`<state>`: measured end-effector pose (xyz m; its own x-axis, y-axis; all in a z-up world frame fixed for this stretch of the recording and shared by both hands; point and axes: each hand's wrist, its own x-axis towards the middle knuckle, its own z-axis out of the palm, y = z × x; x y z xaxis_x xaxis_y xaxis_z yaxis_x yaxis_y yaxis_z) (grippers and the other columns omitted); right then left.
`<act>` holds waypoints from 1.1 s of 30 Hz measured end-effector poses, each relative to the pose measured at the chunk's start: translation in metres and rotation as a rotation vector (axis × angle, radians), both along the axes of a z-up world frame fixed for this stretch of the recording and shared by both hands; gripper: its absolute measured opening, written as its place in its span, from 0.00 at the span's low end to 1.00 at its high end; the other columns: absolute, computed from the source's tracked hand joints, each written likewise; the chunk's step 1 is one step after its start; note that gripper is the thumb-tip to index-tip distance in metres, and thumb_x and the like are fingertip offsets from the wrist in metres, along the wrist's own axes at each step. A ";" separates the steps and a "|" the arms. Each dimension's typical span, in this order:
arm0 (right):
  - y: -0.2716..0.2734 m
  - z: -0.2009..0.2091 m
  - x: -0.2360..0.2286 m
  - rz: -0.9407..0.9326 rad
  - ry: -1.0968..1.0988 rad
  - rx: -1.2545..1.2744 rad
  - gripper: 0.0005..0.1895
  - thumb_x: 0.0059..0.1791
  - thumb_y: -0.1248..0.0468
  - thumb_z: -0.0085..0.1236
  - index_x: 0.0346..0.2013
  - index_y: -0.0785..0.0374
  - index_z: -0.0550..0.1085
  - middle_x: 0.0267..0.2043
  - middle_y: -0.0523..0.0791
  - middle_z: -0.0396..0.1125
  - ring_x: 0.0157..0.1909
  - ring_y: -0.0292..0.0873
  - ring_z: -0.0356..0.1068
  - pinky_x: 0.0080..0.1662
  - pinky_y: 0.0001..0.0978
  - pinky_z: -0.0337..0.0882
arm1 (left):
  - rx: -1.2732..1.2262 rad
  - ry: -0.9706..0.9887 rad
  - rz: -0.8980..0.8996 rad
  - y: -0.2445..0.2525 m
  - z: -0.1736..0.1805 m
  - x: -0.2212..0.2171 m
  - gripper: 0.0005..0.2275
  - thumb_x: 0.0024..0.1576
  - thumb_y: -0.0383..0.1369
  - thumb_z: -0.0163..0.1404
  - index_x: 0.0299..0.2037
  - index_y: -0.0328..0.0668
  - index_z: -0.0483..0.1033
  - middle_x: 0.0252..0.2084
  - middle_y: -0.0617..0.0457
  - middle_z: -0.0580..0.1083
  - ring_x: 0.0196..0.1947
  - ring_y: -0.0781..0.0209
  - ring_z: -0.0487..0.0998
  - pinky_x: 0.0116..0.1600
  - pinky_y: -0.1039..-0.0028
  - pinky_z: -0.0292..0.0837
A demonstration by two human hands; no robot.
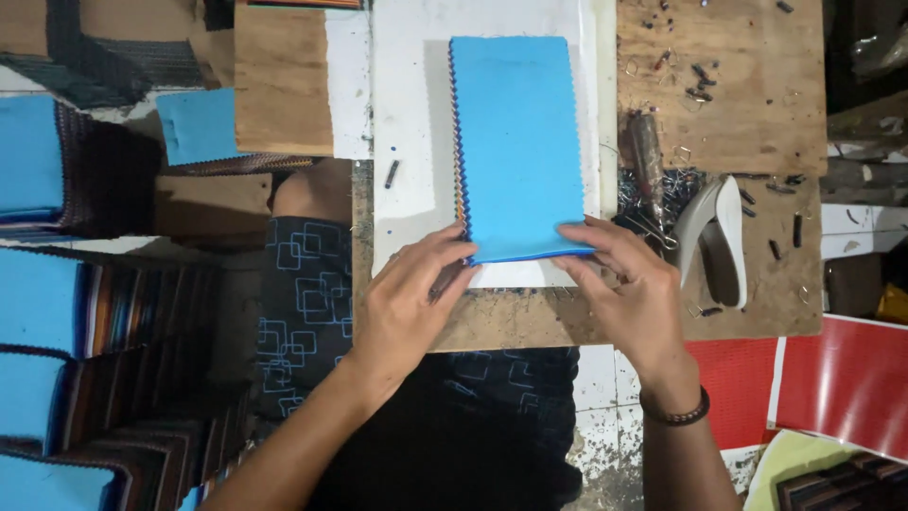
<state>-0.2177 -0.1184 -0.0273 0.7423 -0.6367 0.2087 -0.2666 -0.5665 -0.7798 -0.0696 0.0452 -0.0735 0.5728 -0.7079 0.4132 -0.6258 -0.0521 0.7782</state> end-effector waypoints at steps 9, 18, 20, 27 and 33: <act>0.010 -0.004 -0.004 0.243 0.187 -0.841 0.26 0.50 0.55 0.74 0.57 0.58 0.73 0.62 0.51 0.66 0.57 0.51 0.66 0.55 0.40 0.66 | 0.052 0.056 -0.047 0.009 -0.017 0.001 0.19 0.59 0.31 0.61 0.59 0.41 0.71 0.58 0.44 0.77 0.47 0.56 0.84 0.56 0.70 0.83; 0.025 0.011 0.030 0.349 0.187 -1.092 0.11 0.56 0.59 0.67 0.50 0.58 0.79 0.49 0.42 0.73 0.47 0.43 0.71 0.55 0.41 0.69 | 0.081 0.191 -0.062 0.008 -0.019 0.003 0.19 0.60 0.29 0.59 0.61 0.44 0.70 0.53 0.49 0.78 0.48 0.58 0.83 0.57 0.70 0.79; 0.023 0.008 0.031 0.352 0.188 -1.130 0.12 0.56 0.57 0.68 0.51 0.57 0.79 0.48 0.41 0.73 0.46 0.42 0.70 0.54 0.39 0.68 | 0.063 0.153 -0.057 0.010 -0.020 0.004 0.19 0.61 0.30 0.59 0.61 0.45 0.69 0.51 0.49 0.78 0.47 0.57 0.82 0.57 0.68 0.79; 0.024 0.013 0.034 0.349 0.238 -1.183 0.16 0.54 0.52 0.71 0.50 0.56 0.79 0.46 0.40 0.73 0.45 0.41 0.70 0.51 0.37 0.68 | 0.023 0.127 -0.075 0.010 -0.026 0.002 0.22 0.61 0.30 0.59 0.63 0.42 0.65 0.50 0.47 0.77 0.46 0.56 0.80 0.56 0.66 0.79; 0.025 0.013 0.034 0.337 0.261 -1.200 0.14 0.55 0.52 0.70 0.50 0.54 0.79 0.45 0.38 0.73 0.44 0.40 0.70 0.51 0.36 0.66 | 0.024 0.182 -0.093 0.010 -0.031 0.001 0.23 0.60 0.28 0.59 0.64 0.42 0.64 0.51 0.45 0.76 0.46 0.54 0.79 0.56 0.65 0.78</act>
